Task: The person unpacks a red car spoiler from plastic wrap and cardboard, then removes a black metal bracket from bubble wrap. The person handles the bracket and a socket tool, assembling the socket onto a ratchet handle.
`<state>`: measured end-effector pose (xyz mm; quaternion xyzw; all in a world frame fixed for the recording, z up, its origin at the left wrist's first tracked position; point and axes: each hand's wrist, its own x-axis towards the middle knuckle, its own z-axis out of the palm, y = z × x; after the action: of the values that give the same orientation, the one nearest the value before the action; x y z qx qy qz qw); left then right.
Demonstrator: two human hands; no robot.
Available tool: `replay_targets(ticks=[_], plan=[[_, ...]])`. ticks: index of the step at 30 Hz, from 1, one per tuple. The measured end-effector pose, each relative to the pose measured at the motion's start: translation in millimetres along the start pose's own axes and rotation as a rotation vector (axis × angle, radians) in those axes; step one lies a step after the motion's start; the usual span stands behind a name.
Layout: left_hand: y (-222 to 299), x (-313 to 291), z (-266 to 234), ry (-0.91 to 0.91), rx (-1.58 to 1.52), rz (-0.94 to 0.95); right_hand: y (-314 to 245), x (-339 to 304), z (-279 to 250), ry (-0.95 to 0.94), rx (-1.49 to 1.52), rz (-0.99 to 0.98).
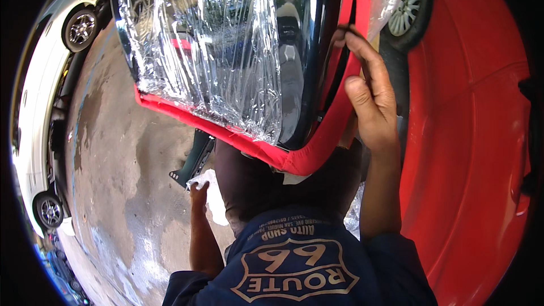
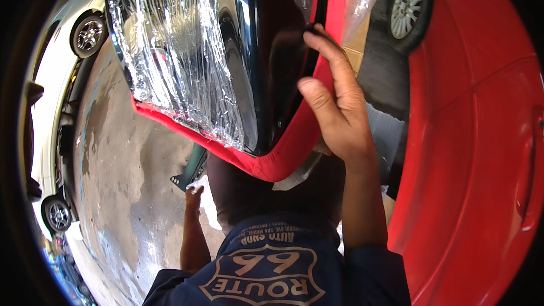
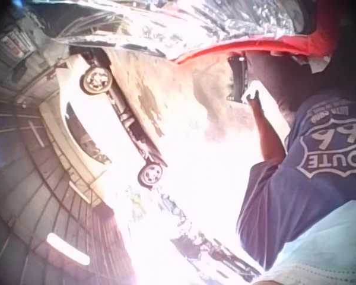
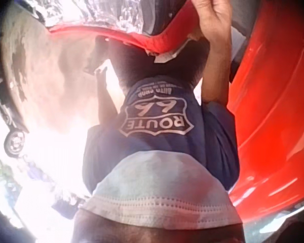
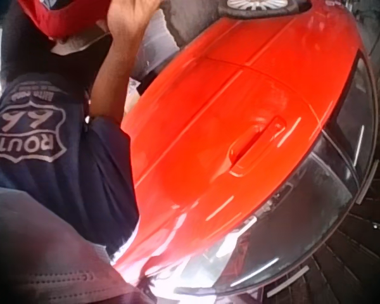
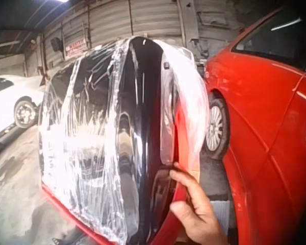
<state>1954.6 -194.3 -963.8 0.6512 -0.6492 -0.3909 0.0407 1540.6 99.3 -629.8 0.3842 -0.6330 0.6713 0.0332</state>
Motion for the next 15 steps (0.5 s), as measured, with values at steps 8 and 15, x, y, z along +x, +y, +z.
replay_targets(ticks=[8, 15], plan=[[160.0, 19.4, -44.6, 0.149, -0.484, 0.365, -39.4, -41.3, 9.3, -0.174, -0.531, 0.05], [226.4, -30.9, -49.9, -0.142, -0.459, 0.472, -48.7, -22.1, 1.0, -0.367, -0.594, 0.026]])
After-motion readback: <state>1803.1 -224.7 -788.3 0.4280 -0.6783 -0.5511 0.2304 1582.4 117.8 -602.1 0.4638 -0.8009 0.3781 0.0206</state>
